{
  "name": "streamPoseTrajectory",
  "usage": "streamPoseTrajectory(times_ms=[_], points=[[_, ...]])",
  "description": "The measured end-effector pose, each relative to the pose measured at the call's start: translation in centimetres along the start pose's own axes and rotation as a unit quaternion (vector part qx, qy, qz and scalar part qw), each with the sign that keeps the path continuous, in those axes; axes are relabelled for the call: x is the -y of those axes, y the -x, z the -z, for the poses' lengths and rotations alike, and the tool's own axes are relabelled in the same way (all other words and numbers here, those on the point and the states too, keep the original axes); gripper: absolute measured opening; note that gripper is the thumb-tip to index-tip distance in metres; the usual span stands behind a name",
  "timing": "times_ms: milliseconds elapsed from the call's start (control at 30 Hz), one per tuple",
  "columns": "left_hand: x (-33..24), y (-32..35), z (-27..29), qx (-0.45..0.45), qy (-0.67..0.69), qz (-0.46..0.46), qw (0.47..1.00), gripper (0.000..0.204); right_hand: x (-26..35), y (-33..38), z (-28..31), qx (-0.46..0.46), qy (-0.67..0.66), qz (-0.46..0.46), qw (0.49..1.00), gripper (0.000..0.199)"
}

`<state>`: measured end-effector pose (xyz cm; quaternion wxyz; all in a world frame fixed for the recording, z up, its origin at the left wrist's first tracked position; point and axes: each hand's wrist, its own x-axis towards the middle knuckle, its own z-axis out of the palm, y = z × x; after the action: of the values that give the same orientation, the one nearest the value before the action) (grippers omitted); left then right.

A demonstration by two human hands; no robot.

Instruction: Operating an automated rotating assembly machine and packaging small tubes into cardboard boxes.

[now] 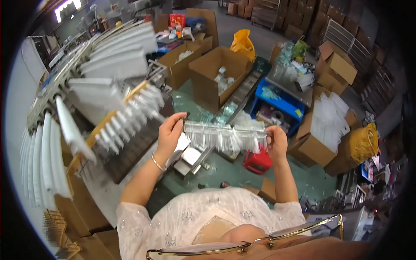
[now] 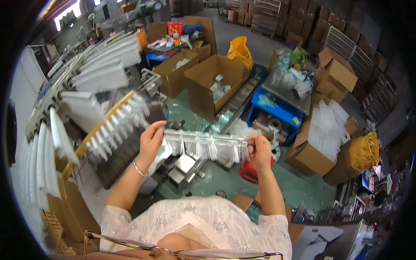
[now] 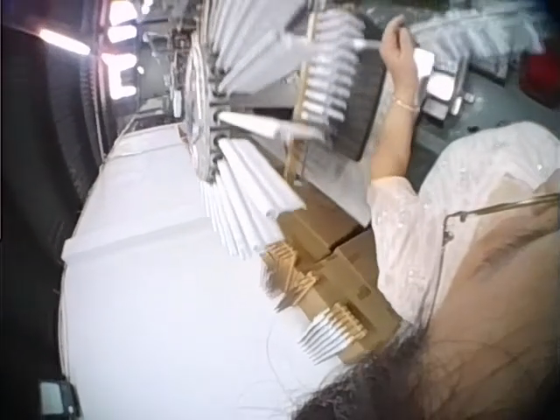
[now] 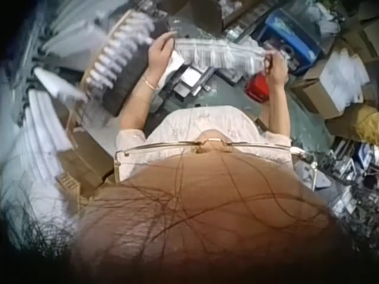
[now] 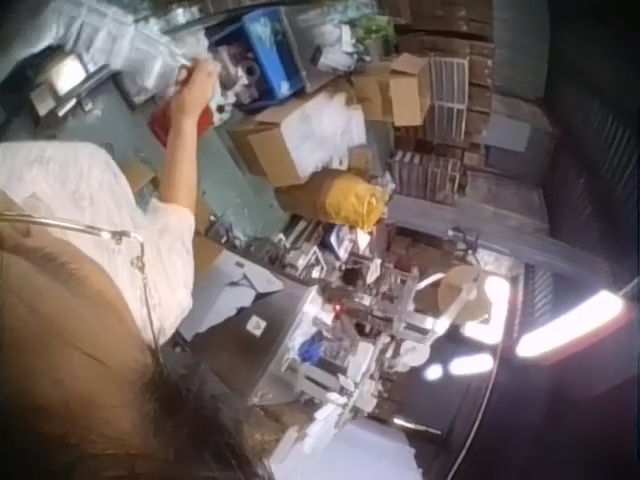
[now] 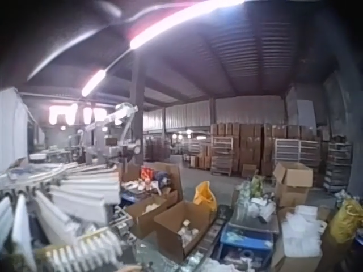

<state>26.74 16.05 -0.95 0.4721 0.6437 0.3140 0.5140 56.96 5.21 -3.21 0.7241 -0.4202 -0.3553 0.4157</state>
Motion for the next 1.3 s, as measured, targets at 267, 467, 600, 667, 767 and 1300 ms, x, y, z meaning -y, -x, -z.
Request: streamPoseTrajectory(times_ms=[267, 467, 600, 667, 767, 1300], points=[[3.8, -7.2, -5.9, -0.054, 0.067, 0.059, 0.995, 0.023, 1.0, -12.6, 4.7, 0.061, 0.093, 0.049, 0.993, 0.037], [4.5, -11.5, -6.1, -0.078, 0.081, 0.051, 0.992, 0.023, 0.4, -18.8, 4.3, 0.081, 0.088, 0.044, 0.992, 0.038], [5.5, -14.4, -5.2, -0.140, 0.101, 0.038, 0.984, 0.022, -1.4, -23.6, 2.4, 0.137, 0.046, 0.069, 0.987, 0.037], [5.8, -15.4, -4.5, -0.169, 0.109, 0.046, 0.979, 0.021, -1.9, -26.0, 1.5, 0.159, 0.063, 0.077, 0.982, 0.037], [6.7, -16.7, -4.1, -0.245, 0.065, 0.070, 0.965, 0.018, -3.1, -30.1, -0.4, 0.211, 0.039, -0.028, 0.976, 0.034], [1.8, -33.9, 4.4, -0.489, -0.520, -0.251, 0.653, 0.028, -8.4, -51.4, -20.9, 0.312, -0.292, -0.143, 0.893, 0.022]])
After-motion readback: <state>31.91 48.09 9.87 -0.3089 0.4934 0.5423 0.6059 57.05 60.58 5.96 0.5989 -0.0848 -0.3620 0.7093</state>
